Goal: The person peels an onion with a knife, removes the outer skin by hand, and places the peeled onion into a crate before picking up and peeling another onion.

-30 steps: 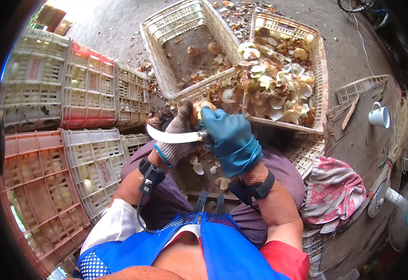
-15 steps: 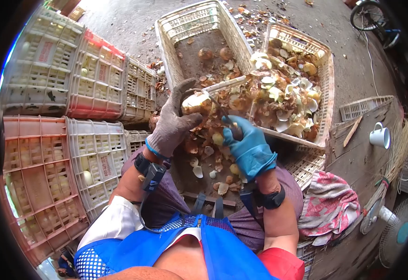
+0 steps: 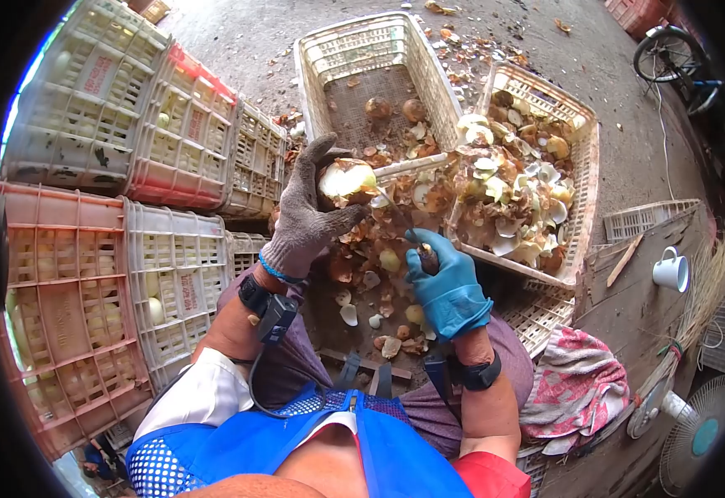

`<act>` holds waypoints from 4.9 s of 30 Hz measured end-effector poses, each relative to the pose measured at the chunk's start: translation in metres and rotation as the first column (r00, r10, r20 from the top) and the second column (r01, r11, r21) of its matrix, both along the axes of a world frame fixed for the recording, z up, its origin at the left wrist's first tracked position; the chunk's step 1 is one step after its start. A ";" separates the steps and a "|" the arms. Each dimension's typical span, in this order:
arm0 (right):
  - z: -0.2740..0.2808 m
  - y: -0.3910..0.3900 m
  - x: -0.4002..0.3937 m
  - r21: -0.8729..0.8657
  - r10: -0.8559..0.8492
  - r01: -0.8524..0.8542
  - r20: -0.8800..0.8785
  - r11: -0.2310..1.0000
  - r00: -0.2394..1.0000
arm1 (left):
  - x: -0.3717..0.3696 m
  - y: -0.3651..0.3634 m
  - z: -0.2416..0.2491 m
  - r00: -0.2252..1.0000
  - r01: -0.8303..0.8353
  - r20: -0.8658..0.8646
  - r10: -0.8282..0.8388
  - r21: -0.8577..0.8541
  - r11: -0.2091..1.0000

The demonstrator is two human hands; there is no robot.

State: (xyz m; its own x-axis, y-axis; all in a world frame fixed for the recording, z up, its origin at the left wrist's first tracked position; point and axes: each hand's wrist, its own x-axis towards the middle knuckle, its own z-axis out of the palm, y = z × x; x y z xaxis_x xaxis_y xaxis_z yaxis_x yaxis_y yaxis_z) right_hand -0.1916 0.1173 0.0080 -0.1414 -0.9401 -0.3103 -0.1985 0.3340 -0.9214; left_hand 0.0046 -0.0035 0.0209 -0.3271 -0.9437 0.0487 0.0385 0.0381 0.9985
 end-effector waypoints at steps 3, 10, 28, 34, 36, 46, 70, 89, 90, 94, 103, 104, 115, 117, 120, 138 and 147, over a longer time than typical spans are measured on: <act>-0.001 -0.001 0.002 -0.062 -0.028 0.024 -0.061 0.998 0.998 | -0.001 0.002 0.006 0.998 -0.007 0.054 0.008 -0.018 1.000; -0.013 0.000 -0.002 -0.113 -0.001 -0.015 -0.136 0.993 0.991 | -0.002 0.006 0.008 0.996 0.019 0.094 -0.008 -0.114 0.993; -0.006 -0.003 -0.001 -0.271 -0.025 -0.078 -0.358 0.959 0.933 | 0.007 0.001 -0.003 0.991 0.098 -0.105 -0.088 0.096 0.991; -0.001 -0.002 0.002 -0.210 -0.077 -0.070 -0.619 0.975 0.782 | 0.001 0.002 -0.009 0.988 0.084 -0.139 -0.071 0.091 0.992; -0.003 -0.001 0.002 -0.245 -0.123 -0.059 -0.662 0.968 0.739 | -0.003 0.004 -0.005 0.989 0.074 -0.132 -0.059 0.111 0.991; -0.004 -0.008 0.009 0.174 -0.225 0.189 0.224 0.967 0.948 | -0.002 0.009 0.002 0.970 0.058 -0.244 0.007 0.261 0.964; 0.009 -0.016 0.004 -0.001 -0.267 0.274 0.217 0.962 0.939 | -0.014 0.018 -0.010 0.932 0.362 0.004 -0.363 0.062 0.930; -0.020 -0.023 -0.021 -0.120 -0.319 0.301 -0.182 0.946 0.930 | -0.025 0.021 -0.012 0.948 0.260 -0.285 -0.144 0.428 0.866; -0.018 -0.022 -0.018 -0.145 -0.310 0.295 -0.100 0.945 0.945 | -0.024 0.019 -0.014 0.950 0.250 -0.277 -0.143 0.403 0.881; 0.000 -0.020 -0.005 -0.164 -0.165 0.211 0.255 0.964 0.953 | -0.023 0.018 -0.016 0.976 0.214 -0.092 -0.200 0.199 0.956; 0.010 -0.018 -0.005 0.015 -0.129 0.133 0.384 0.991 0.914 | -0.025 0.028 0.003 0.953 0.226 0.182 -0.243 0.106 0.968; 0.005 -0.017 -0.003 0.010 -0.138 0.144 0.361 0.989 0.922 | -0.026 0.029 0.005 0.943 0.230 0.225 -0.245 0.091 0.969; 0.015 -0.013 0.001 0.067 -0.256 0.247 0.250 0.967 0.934 | -0.034 0.035 0.007 0.946 0.311 0.037 -0.322 0.183 0.933; 0.013 -0.014 -0.003 0.030 -0.232 0.233 0.293 0.972 0.928 | -0.033 0.033 0.006 0.947 0.319 -0.022 -0.321 0.193 0.928; 0.015 -0.012 -0.003 0.015 -0.220 0.237 0.434 0.971 0.874 | -0.024 0.022 -0.007 0.942 0.331 0.012 -0.337 0.154 0.931; -0.004 -0.008 -0.012 -0.296 -0.126 0.027 -0.318 0.955 0.940 | -0.020 0.014 -0.011 0.959 0.166 -0.280 -0.052 0.399 0.902; -0.004 -0.004 -0.009 -0.284 -0.057 -0.090 -0.469 0.955 0.881 | -0.011 0.008 0.003 0.991 0.069 -0.132 -0.029 0.311 0.948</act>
